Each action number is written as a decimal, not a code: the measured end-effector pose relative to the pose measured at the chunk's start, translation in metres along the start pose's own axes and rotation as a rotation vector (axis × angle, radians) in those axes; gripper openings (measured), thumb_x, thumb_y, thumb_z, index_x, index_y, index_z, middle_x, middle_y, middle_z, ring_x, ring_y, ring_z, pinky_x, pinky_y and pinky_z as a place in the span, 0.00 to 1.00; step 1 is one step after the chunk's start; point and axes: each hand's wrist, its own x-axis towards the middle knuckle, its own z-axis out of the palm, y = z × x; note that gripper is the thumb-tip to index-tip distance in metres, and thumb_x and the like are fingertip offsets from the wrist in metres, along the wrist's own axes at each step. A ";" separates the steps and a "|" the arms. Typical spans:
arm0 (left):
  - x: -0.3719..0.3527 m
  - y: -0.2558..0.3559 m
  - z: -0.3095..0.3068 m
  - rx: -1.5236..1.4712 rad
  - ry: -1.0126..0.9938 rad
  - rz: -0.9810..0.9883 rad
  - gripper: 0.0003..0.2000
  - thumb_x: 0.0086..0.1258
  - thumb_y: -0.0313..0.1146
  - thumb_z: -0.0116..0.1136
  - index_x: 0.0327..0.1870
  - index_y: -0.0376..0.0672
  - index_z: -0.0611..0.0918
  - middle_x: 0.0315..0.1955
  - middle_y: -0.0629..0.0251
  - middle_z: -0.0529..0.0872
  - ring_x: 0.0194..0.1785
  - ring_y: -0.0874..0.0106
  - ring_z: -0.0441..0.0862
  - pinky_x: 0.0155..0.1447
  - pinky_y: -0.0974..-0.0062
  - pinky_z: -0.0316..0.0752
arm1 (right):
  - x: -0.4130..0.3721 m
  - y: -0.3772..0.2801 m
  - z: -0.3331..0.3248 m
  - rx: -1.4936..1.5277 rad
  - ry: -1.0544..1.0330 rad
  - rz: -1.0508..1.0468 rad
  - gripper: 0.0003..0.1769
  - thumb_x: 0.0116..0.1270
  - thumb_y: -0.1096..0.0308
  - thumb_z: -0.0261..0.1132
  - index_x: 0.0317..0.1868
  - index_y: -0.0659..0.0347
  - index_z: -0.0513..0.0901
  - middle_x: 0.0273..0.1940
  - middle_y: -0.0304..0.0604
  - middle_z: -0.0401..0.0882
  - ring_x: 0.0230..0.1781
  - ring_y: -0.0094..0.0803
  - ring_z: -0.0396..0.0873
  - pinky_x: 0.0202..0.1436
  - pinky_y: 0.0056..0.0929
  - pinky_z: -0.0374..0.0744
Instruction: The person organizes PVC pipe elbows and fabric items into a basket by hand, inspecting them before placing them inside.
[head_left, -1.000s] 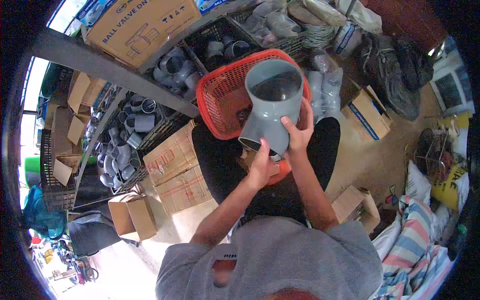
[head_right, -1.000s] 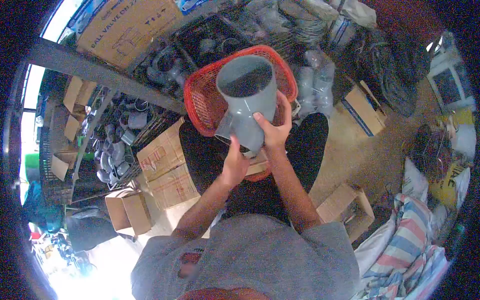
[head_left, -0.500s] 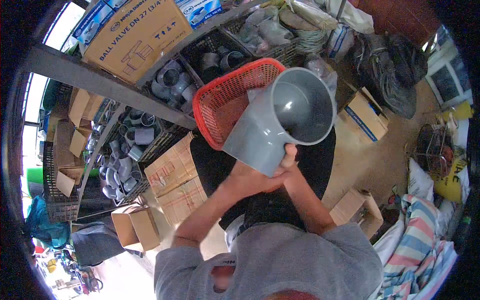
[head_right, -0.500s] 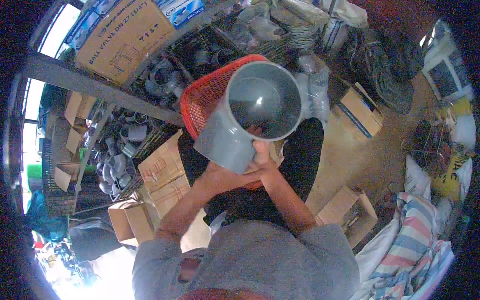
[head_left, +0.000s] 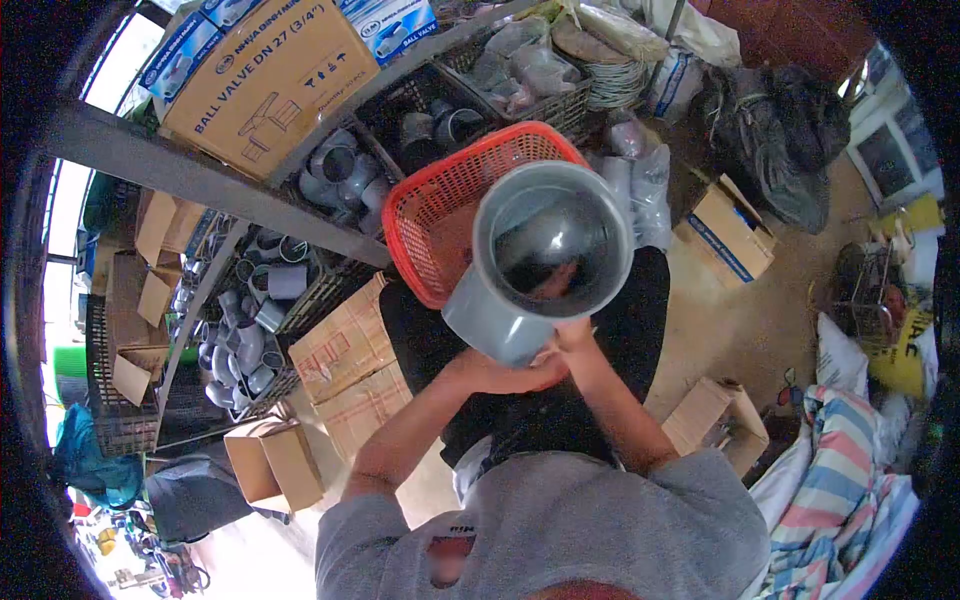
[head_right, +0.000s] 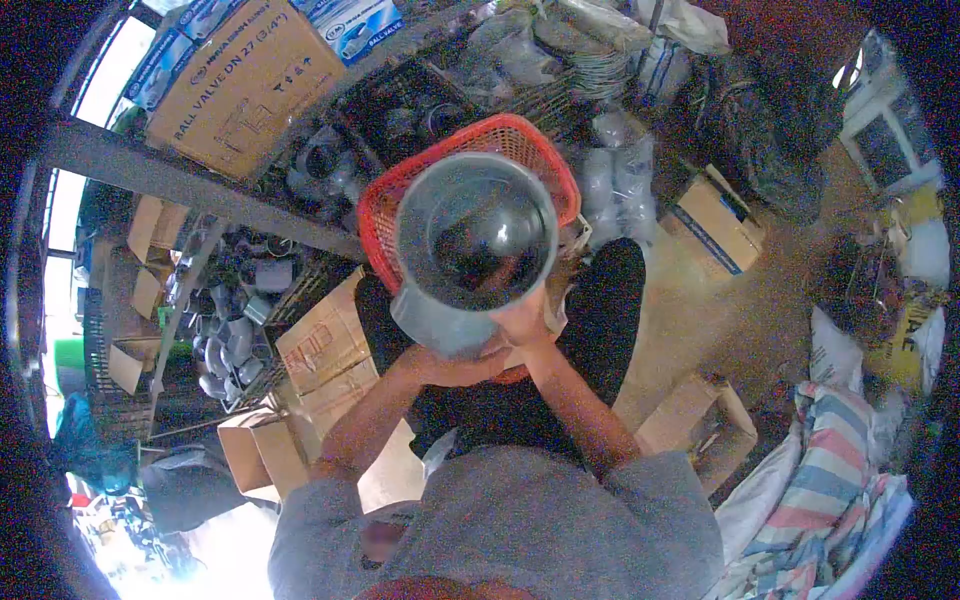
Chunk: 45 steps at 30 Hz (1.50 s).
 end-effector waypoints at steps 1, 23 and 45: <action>-0.006 0.044 0.011 0.206 0.065 0.054 0.25 0.70 0.46 0.63 0.63 0.43 0.77 0.56 0.61 0.83 0.59 0.66 0.81 0.64 0.61 0.76 | -0.010 0.019 -0.011 -0.009 -0.005 0.002 0.39 0.56 0.70 0.78 0.67 0.64 0.72 0.64 0.44 0.74 0.62 0.33 0.74 0.67 0.37 0.74; -0.001 0.056 -0.059 -0.218 0.569 0.474 0.30 0.68 0.36 0.53 0.74 0.44 0.70 0.74 0.56 0.70 0.75 0.64 0.69 0.77 0.60 0.63 | 0.034 -0.076 0.041 -0.034 0.131 0.088 0.67 0.43 0.74 0.83 0.78 0.63 0.46 0.72 0.50 0.59 0.72 0.41 0.64 0.76 0.41 0.64; -0.041 -0.016 0.011 -0.902 0.778 0.383 0.22 0.69 0.20 0.60 0.65 0.37 0.77 0.57 0.56 0.85 0.59 0.62 0.83 0.65 0.60 0.78 | 0.084 0.006 -0.047 -0.326 0.100 0.425 0.47 0.61 0.59 0.78 0.73 0.63 0.60 0.62 0.48 0.74 0.60 0.37 0.76 0.63 0.37 0.76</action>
